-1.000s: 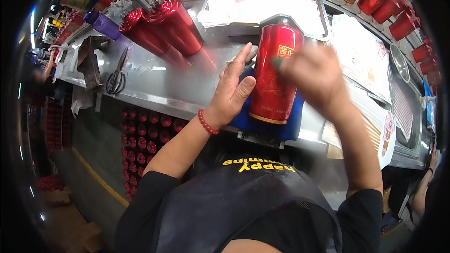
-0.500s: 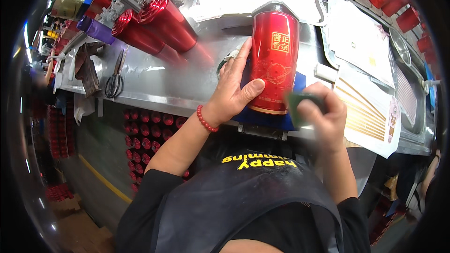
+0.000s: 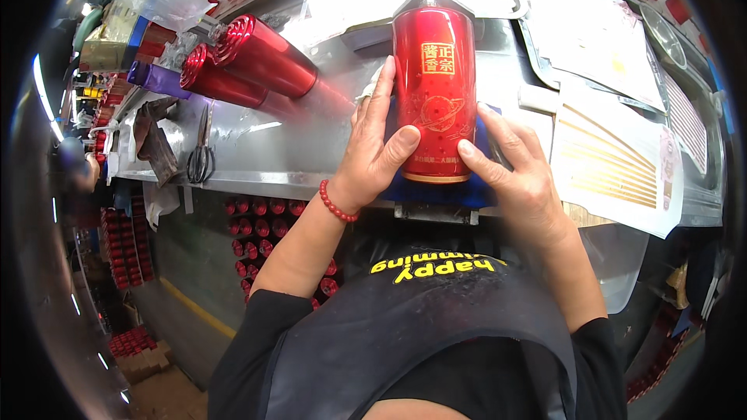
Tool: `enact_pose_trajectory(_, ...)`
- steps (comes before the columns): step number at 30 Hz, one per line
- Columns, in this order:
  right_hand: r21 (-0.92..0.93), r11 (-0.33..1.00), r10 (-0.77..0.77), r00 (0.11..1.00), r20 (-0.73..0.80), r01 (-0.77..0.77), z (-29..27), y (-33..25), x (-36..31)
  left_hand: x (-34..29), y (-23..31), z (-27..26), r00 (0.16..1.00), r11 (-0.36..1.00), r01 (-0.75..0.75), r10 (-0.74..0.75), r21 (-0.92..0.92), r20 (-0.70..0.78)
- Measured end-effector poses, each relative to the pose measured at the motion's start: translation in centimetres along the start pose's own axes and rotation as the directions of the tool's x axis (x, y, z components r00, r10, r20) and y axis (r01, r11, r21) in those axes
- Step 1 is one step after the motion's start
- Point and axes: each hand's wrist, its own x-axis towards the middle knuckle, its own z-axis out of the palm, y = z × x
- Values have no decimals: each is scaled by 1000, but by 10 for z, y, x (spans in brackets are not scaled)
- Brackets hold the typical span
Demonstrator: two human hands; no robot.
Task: The person applies a sticker to a red cylindrical can, smooths it with a green card, and uses a wooden stick to press the edges. They repeat this process on multiple cans, placing finished ones on a nearby tray.
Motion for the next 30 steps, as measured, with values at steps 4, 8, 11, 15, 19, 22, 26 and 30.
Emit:
enact_pose_trajectory(4,20,1000,7,1000,23,-7,1,0,-13,0,1,0,1000,1000,2,-2,10,1)
enact_pose_trajectory(8,190,979,93,993,-66,-79,-9,0,-8,2,-1,-3,1000,999,-22,22,29,-13)
enact_pose_trajectory(11,687,618,592,802,-86,-382,-16,-20,18,4,-2,-3,997,1000,8,-8,5,-83)
enact_pose_trajectory(15,541,764,470,878,-94,-351,3,-16,58,2,-29,-13,970,912,208,-146,353,-195)
enact_pose_trajectory(19,360,866,463,829,-315,-347,3,12,61,0,-45,-22,927,632,365,-316,684,-202)
enact_pose_trajectory(22,-183,962,-236,953,-188,202,-10,-5,64,3,-54,-25,937,628,314,-326,712,-126)
enact_pose_trajectory(26,317,941,-193,958,210,120,-38,-15,89,14,-41,-33,867,640,419,-493,645,-74)
enact_pose_trajectory(30,386,837,428,903,-23,-387,-28,33,101,10,-41,-46,919,831,386,-383,399,-93)
